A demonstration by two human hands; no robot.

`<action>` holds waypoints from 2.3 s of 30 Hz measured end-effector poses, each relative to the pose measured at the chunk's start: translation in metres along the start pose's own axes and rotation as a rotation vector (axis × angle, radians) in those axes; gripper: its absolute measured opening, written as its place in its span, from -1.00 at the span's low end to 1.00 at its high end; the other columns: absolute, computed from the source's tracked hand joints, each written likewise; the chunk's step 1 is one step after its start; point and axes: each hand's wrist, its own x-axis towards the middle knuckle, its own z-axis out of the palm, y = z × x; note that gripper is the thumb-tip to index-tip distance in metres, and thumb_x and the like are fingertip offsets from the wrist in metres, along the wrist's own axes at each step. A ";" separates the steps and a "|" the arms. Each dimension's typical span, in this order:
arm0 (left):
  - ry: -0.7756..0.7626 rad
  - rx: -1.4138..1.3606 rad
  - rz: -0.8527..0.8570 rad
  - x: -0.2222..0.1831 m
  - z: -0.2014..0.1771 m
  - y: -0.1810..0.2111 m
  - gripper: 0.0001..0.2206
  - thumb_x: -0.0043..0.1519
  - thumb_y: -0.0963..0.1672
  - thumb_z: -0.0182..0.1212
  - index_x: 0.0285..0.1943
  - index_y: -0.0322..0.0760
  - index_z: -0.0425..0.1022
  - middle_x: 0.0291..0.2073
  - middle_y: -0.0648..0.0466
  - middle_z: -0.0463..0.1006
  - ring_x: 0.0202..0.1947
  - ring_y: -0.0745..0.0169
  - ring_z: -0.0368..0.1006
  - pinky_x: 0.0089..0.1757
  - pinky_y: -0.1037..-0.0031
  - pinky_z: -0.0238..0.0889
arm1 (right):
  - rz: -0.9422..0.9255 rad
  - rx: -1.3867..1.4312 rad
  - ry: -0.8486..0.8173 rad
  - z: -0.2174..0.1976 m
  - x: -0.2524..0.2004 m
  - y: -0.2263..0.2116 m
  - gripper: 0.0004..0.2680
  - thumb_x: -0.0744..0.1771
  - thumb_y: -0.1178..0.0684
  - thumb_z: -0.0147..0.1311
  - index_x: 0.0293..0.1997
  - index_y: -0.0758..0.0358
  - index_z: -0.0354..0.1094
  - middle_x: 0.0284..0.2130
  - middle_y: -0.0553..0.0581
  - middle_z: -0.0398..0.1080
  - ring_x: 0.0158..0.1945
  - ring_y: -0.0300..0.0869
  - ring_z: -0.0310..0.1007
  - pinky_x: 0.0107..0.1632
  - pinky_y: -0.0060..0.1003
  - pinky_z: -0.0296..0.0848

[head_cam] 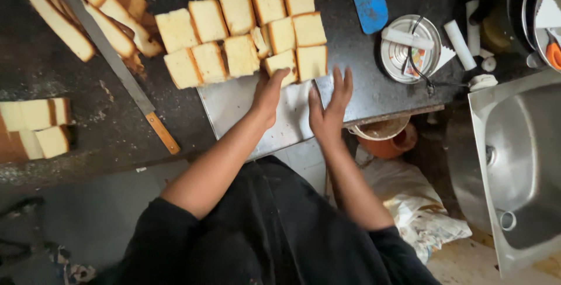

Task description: The person slices a large block of cake into thin, even portions using a long knife, then arranges the sliced pieces into rows on a tray by hand.

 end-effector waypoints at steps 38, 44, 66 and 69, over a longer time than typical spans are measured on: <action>0.749 0.539 0.455 -0.169 -0.379 0.094 -0.45 0.34 0.01 0.22 0.42 -0.38 0.29 0.23 -0.16 0.48 0.25 -0.02 0.40 0.20 0.22 0.20 | -0.072 0.656 -1.241 0.152 -0.071 -0.225 -0.78 0.37 0.16 0.14 0.14 0.35 0.39 -0.05 0.19 0.49 -0.01 -0.10 0.52 0.08 -0.23 0.49; 1.119 0.861 0.524 -0.186 -0.618 0.138 -0.51 0.33 -0.02 0.27 0.30 -0.50 0.42 0.29 -0.36 0.42 0.32 -0.35 0.26 0.26 0.05 0.09 | 0.752 0.747 -1.290 0.318 -0.143 -0.312 -0.67 0.33 0.11 0.13 0.24 0.23 0.24 -0.04 0.06 0.45 -0.03 -0.21 0.45 0.01 -0.25 0.45; 0.257 0.097 0.073 -0.196 -0.586 0.061 -0.64 0.23 -0.05 0.36 0.05 -0.44 0.55 -0.18 0.08 0.64 -0.17 0.31 0.57 -0.11 0.44 0.45 | 0.463 0.776 -0.575 0.260 -0.168 -0.338 -0.59 0.31 0.23 0.18 0.31 0.33 0.16 0.10 0.13 0.36 0.21 -0.12 0.38 0.27 -0.20 0.37; -0.020 -0.172 -0.131 -0.158 -0.511 0.039 -0.64 0.19 -0.09 0.35 0.07 -0.40 0.46 -0.12 0.08 0.57 -0.07 0.22 0.52 -0.04 0.37 0.46 | 0.185 0.716 -0.251 0.182 -0.161 -0.300 -0.52 0.35 0.25 0.23 0.41 0.30 0.03 0.25 0.12 0.17 0.38 -0.15 0.17 0.46 -0.22 0.21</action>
